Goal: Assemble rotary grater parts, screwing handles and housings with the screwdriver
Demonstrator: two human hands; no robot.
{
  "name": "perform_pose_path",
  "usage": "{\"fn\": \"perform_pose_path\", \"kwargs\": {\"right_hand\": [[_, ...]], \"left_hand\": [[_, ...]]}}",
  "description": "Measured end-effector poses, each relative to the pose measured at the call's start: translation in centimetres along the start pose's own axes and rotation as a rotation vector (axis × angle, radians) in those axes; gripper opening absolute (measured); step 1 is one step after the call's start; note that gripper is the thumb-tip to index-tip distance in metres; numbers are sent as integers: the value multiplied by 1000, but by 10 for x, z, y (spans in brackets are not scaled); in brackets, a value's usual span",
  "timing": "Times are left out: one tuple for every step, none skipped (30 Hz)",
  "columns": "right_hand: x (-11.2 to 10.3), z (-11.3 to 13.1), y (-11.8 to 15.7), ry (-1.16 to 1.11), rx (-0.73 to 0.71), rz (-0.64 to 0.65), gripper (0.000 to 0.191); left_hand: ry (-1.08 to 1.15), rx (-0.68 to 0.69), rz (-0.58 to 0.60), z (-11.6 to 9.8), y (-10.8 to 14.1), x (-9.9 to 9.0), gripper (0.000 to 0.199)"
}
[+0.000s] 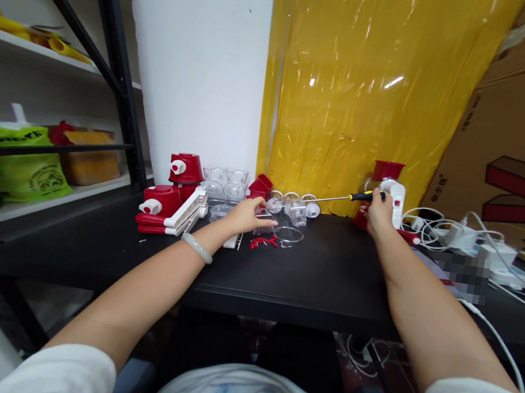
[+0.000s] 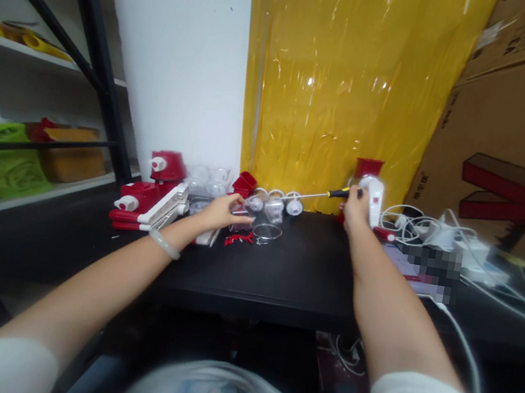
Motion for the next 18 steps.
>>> {"fn": "perform_pose_path", "kwargs": {"right_hand": [[0, 0, 0, 8, 0, -3, 20], [0, 0, 0, 19, -1, -6, 18], [0, 1, 0, 26, -1, -13, 16], [0, 1, 0, 16, 1, -21, 16], [0, 2, 1, 3, 4, -33, 17], [-1, 2, 1, -11, 11, -51, 20], [-3, 2, 1, -23, 20, -74, 22], [-4, 2, 1, -35, 33, -99, 24], [-6, 2, 0, -47, 49, -122, 23], [-7, 1, 0, -59, 67, -143, 21], [-8, -1, -1, -67, 88, -160, 19], [-9, -2, -1, -72, 104, -173, 17], [-9, -3, -1, -70, 113, -181, 15], [-8, -3, 0, -62, 110, -183, 13], [-8, -3, 0, -51, 96, -180, 13], [-7, -2, 0, -41, 72, -171, 16], [-6, -1, 1, -34, 45, -156, 20], [-5, 0, 1, -31, 21, -139, 24]], "left_hand": [[-2, -1, 1, 0, 0, 0, 55], [-5, 0, 2, 0, 0, 0, 55], [-7, 1, 3, 0, 0, 0, 55], [-8, 3, 3, 0, 0, 0, 55], [-8, 7, 3, 0, 0, 0, 55], [-7, 10, 0, 0, 0, 0, 56], [-8, 13, -3, 0, 0, 0, 56], [-9, 14, -7, 0, 0, 0, 56], [-10, 12, -8, 0, -1, 0, 56], [-12, 7, -8, 1, -1, 0, 57], [-15, 3, -7, 1, -1, 0, 57], [-17, 0, -7, 1, -1, 1, 56], [-20, -2, -8, 1, -1, 1, 56], [-22, -1, -9, 1, -2, 1, 57], [-25, -1, -10, 2, -2, 1, 57], [-26, 0, -10, 2, -2, 2, 58], [-27, -2, -9, 2, -2, 2, 59], [-27, -3, -9, 3, -2, 2, 59]]}}
Point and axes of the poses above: each hand's wrist, its own y-axis away from the middle knuckle, its own x-axis out of the palm, z = x × y, the point moved 8 cm from there along -y, towards the middle knuckle, and after that the axes turned 9 degrees about -x, right-handed, at the moved point
